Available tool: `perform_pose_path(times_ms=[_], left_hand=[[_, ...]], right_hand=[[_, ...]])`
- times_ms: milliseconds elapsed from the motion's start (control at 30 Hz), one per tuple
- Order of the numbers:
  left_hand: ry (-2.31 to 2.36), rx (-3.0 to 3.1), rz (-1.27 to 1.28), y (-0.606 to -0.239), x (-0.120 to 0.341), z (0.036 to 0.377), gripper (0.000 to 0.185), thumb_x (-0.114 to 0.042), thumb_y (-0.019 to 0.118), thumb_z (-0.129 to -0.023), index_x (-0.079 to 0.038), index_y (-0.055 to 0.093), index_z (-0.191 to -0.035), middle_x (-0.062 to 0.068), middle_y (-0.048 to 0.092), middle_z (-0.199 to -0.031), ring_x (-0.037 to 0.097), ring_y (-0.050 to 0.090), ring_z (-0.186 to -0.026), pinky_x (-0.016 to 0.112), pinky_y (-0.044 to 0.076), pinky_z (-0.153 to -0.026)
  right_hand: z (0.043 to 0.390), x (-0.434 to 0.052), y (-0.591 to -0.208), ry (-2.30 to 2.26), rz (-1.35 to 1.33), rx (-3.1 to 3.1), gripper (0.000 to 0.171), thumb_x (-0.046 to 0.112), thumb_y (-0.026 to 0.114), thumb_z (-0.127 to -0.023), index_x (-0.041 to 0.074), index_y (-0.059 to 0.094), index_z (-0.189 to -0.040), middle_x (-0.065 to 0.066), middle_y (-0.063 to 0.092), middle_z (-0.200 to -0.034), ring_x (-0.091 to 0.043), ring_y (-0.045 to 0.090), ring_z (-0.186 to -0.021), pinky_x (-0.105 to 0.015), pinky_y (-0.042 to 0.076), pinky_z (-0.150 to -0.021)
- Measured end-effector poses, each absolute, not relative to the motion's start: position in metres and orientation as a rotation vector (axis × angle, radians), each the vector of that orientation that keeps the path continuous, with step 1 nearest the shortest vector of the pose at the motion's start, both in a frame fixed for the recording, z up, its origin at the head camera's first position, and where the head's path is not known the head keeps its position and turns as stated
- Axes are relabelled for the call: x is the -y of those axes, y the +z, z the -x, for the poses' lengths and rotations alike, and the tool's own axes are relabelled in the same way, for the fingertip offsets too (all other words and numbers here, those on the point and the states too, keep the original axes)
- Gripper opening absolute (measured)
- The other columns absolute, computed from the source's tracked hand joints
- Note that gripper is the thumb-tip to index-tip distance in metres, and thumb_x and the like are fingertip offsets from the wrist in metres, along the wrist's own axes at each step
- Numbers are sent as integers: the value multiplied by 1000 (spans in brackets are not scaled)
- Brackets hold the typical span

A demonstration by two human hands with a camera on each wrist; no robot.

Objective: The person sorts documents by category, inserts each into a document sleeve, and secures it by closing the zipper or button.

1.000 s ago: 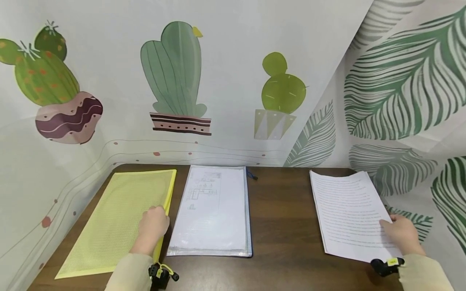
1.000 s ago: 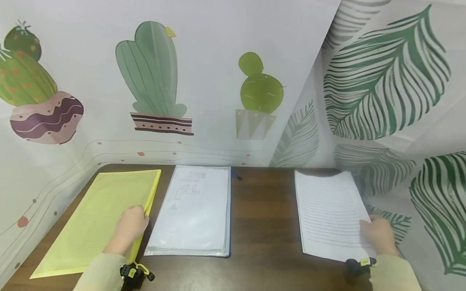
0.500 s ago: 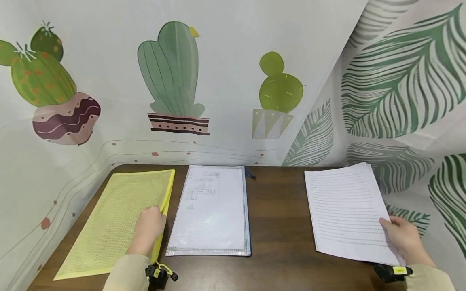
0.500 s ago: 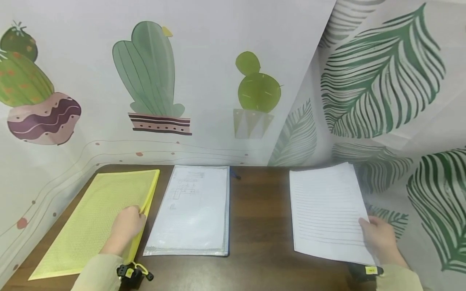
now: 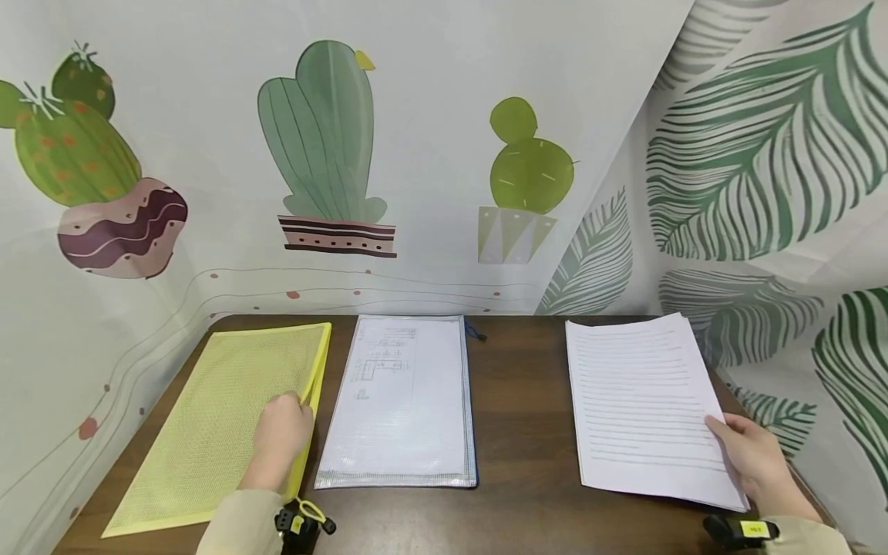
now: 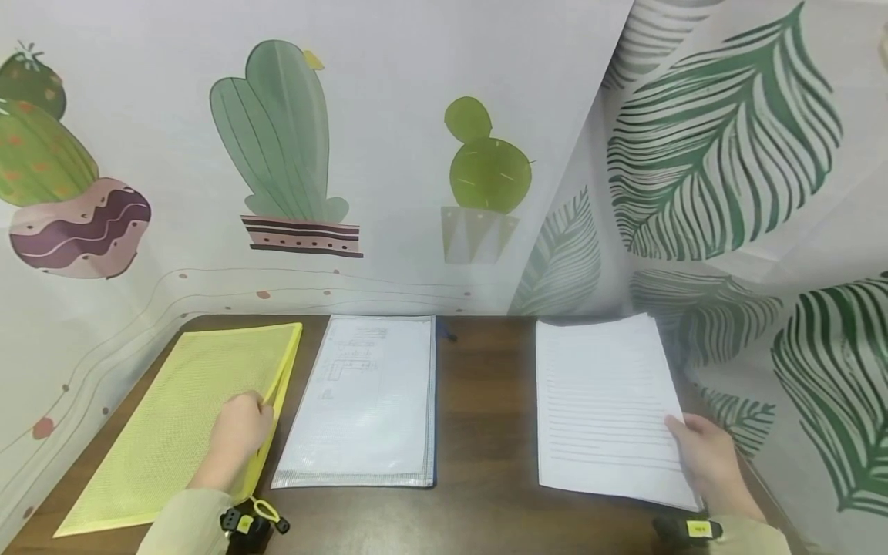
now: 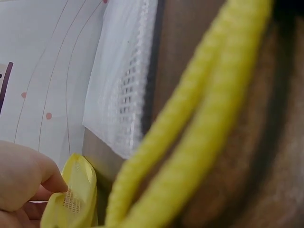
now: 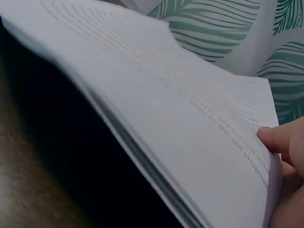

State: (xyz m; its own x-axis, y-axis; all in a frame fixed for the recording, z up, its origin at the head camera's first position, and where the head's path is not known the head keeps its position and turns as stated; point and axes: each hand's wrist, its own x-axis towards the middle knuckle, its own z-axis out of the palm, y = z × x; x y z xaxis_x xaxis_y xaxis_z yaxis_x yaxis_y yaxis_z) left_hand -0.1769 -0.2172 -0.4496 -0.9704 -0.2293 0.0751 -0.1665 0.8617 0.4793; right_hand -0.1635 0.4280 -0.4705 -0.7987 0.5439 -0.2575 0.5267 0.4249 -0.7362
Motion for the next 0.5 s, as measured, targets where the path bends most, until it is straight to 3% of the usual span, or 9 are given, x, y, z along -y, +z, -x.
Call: perform_pose_path(times_ms=[167, 333, 500], left_hand=[[-736, 2885, -300, -449, 216, 177, 18, -7, 45, -87, 5, 54, -76, 17, 51, -67, 26, 49, -55, 34, 40, -45], [-741, 2865, -301, -449, 214, 177, 18, -7, 44, -87, 3, 52, -74, 15, 50, -66, 24, 47, -55, 31, 38, -45], [-735, 2825, -289, -450, 212, 179, 18, -7, 46, -87, 2, 52, -72, 14, 51, -64, 23, 47, -53, 30, 37, -43]], right_hand=[[161, -423, -471, 1452, 986, 2593, 68, 41, 48, -95, -8, 32, -140, -15, 57, -106, -7, 55, -70, -30, 50, -60], [157, -417, -471, 1556, 961, 2549, 70, 41, 50, -94, -7, 32, -141, 4, 59, -89, -5, 58, -69, -30, 52, -61], [154, -410, -469, 1628, 942, 2510, 70, 41, 51, -93, -7, 32, -140, 12, 57, -82, -5, 59, -68, -30, 52, -61]])
